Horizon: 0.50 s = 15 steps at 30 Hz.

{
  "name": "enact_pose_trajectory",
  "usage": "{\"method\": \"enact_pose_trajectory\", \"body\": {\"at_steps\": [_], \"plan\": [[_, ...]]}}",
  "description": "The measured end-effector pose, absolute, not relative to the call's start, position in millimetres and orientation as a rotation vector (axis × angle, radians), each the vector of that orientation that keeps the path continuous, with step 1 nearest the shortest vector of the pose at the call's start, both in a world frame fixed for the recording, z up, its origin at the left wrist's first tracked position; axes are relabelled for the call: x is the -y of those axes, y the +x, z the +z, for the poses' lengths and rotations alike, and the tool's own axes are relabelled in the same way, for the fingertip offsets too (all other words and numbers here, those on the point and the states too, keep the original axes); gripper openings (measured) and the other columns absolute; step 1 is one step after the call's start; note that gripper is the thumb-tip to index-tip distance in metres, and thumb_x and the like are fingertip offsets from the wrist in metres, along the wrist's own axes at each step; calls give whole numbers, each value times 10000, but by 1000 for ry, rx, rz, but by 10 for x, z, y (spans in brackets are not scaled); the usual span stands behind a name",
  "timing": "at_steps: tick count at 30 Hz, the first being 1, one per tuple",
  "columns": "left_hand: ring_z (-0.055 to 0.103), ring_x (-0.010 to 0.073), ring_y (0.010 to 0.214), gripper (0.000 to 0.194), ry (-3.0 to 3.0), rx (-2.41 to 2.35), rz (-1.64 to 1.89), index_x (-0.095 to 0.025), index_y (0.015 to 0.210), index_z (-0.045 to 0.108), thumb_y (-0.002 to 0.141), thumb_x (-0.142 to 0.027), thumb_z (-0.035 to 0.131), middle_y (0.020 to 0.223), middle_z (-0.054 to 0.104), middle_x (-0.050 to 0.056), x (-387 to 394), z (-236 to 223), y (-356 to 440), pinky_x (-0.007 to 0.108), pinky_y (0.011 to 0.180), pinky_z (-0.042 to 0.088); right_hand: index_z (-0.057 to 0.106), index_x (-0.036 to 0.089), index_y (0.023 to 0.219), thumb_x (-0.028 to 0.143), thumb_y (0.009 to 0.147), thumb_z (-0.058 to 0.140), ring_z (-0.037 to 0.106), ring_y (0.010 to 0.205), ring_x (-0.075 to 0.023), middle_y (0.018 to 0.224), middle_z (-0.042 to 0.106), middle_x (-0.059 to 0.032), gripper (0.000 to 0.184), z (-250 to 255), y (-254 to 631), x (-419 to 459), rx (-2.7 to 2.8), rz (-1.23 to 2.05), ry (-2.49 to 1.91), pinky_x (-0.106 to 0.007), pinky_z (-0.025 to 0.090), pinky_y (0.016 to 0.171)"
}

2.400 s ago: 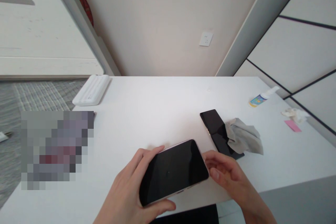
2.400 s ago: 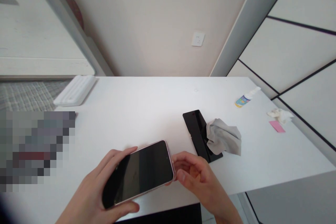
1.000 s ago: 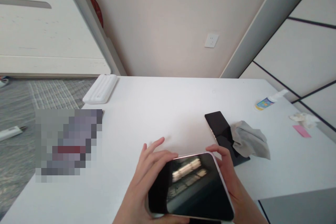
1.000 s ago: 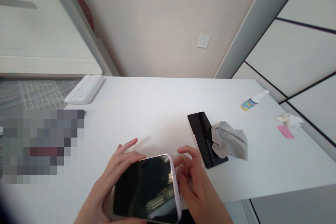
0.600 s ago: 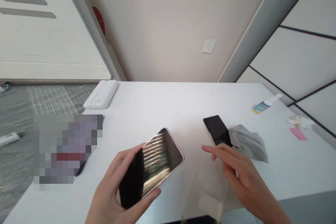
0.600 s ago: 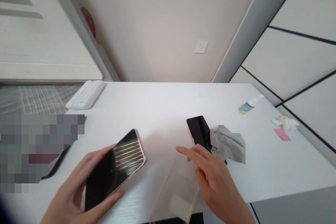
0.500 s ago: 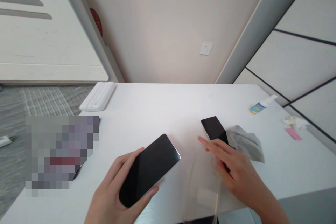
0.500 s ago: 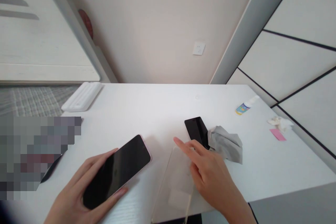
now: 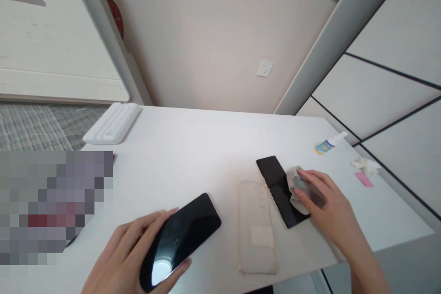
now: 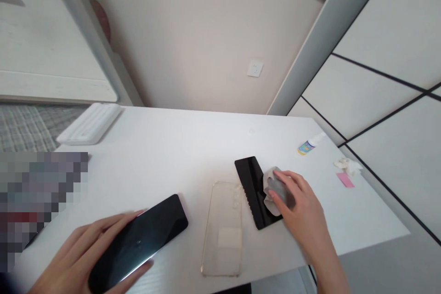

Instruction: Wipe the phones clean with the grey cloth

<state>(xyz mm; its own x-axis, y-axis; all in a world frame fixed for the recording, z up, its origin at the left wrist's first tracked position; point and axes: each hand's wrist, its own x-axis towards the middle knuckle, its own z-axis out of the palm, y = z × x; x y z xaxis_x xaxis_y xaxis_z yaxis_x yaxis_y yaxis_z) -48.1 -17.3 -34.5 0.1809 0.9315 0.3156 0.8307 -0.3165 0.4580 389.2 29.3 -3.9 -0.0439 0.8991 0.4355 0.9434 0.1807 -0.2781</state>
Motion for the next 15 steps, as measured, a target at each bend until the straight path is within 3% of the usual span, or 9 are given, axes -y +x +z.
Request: {"method": "enact_pose_trajectory", "body": {"at_steps": [4, 9, 13, 15], "plan": [[655, 322, 1201, 770, 2299, -1702, 703, -359, 1490, 516, 824, -582, 833, 1334, 645, 62, 202, -308, -294, 453, 990, 602, 704, 218, 1017, 442, 1080, 551, 721, 959, -257, 1072, 743, -68, 279, -80, 3898, -267, 1955, -67, -1713, -381, 561, 832], [651, 342, 1200, 872, 2289, -1696, 689, -319, 1515, 513, 757, -448, 925, 1314, 666, 86, 259, -211, 55, 514, 983, 631, 685, 226, 1060, 371, 1065, 589, 702, 923, -249, 1071, 723, -77, 174, 175, 3412, -66, 1810, -231, -1594, -376, 543, 840], [621, 373, 1281, 1190, 2240, -1698, 619, -323, 1671, 260, 707, -396, 954, 1411, 631, 121, 341, -153, 61, 554, 1026, 614, 691, 239, 1112, 197, 1039, 611, 733, 951, -228, 1109, 736, -82, 116, 322, 2819, 47, 1965, -155, -1334, -338, 590, 849], [599, 372, 1339, 1230, 2236, -1676, 583, -319, 1708, 118, 759, -336, 901, 1477, 597, 142, 406, -137, -36, 552, 1064, 596, 704, 221, 1121, 145, 1027, 608, 751, 937, -226, 1079, 758, -90, 154, 301, 2519, 53, 2063, -91, -1194, -329, 612, 835]]}}
